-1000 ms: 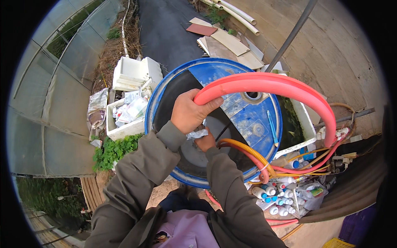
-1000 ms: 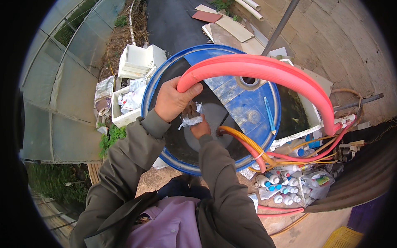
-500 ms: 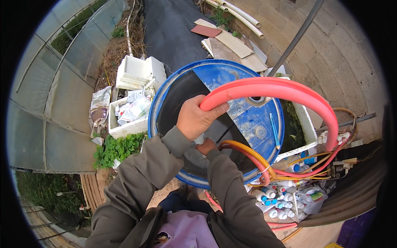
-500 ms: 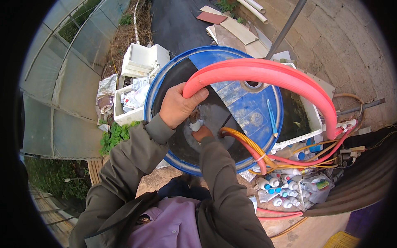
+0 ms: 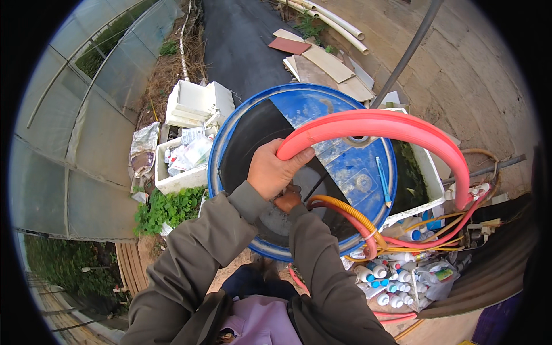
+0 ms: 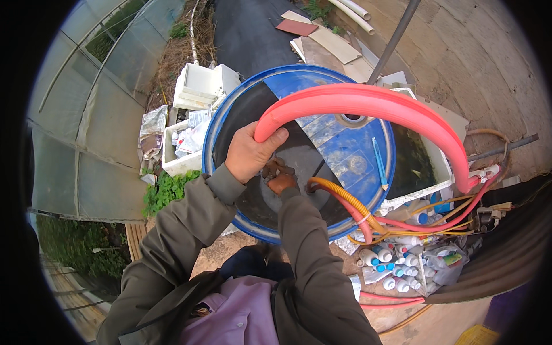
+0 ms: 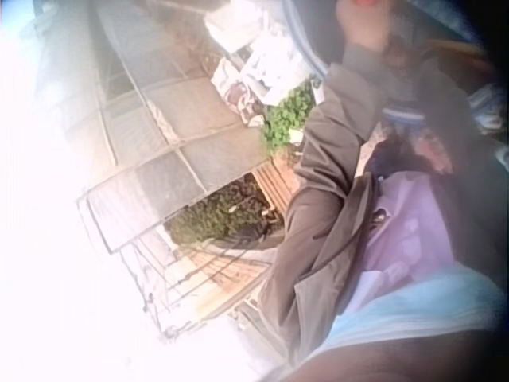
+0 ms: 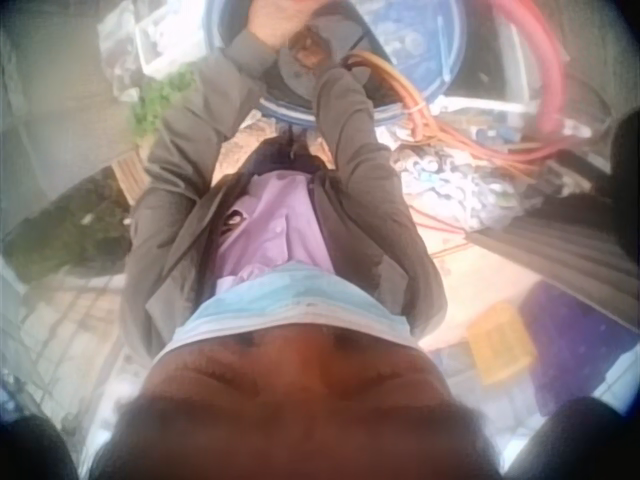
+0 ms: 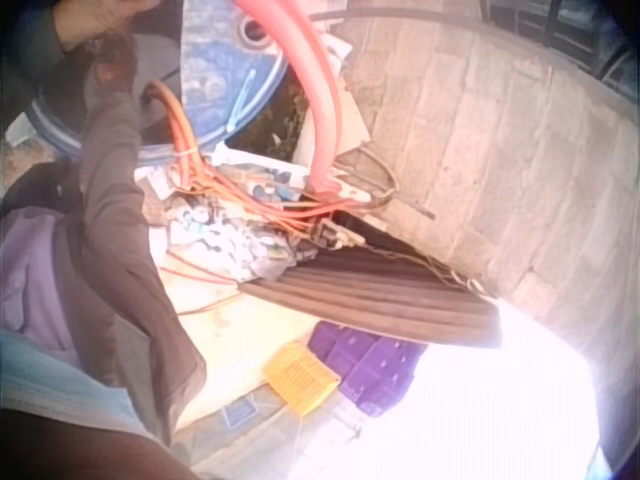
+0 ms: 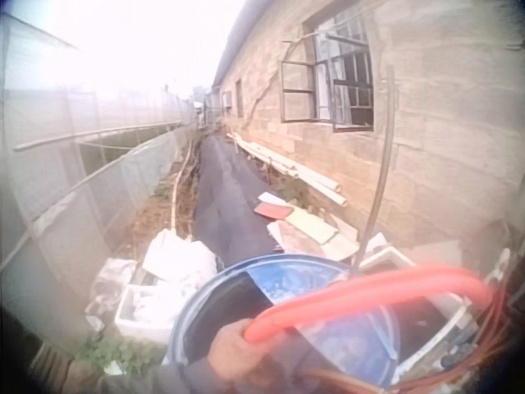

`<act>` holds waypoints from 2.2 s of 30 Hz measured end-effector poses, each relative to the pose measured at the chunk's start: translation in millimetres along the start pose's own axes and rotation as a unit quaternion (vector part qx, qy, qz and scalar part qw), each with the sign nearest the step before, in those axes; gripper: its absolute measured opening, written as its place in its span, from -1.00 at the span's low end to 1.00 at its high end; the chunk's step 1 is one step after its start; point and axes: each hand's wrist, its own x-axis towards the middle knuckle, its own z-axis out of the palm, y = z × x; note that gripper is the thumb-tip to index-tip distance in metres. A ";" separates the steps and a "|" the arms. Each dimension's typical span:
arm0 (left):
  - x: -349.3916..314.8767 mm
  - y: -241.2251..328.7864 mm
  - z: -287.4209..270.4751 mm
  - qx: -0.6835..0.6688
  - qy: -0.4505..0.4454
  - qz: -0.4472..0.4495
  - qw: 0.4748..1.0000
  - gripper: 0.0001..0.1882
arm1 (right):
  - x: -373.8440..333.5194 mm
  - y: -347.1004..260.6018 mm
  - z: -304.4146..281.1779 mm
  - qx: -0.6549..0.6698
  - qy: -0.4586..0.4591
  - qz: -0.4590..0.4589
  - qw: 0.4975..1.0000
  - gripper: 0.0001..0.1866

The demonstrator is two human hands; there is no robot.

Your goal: The person opens a white bottle, pours a white liquid into a measuring cup, and then pours it into a blue barrel. They rinse the measuring cup with water from a hose and pour the rinse water into the barrel. The person then uses a cloth to wipe the barrel's rim and interior while water runs from the hose.

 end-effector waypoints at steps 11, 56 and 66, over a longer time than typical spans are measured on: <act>5.8 -11.0 -14.4 0.026 0.037 0.050 0.998 -0.48 | 10.2 4.3 -2.7 0.072 -0.027 0.084 0.993 -0.20; 25.2 -11.6 -17.3 -0.012 -0.002 -0.019 1.000 -0.53 | -1.7 -19.7 -22.4 0.035 -0.012 0.103 0.994 -0.23; 15.5 -24.3 -9.1 -0.055 -0.012 -0.027 0.998 -0.53 | 5.8 -23.9 -20.1 0.074 0.014 0.064 0.995 -0.28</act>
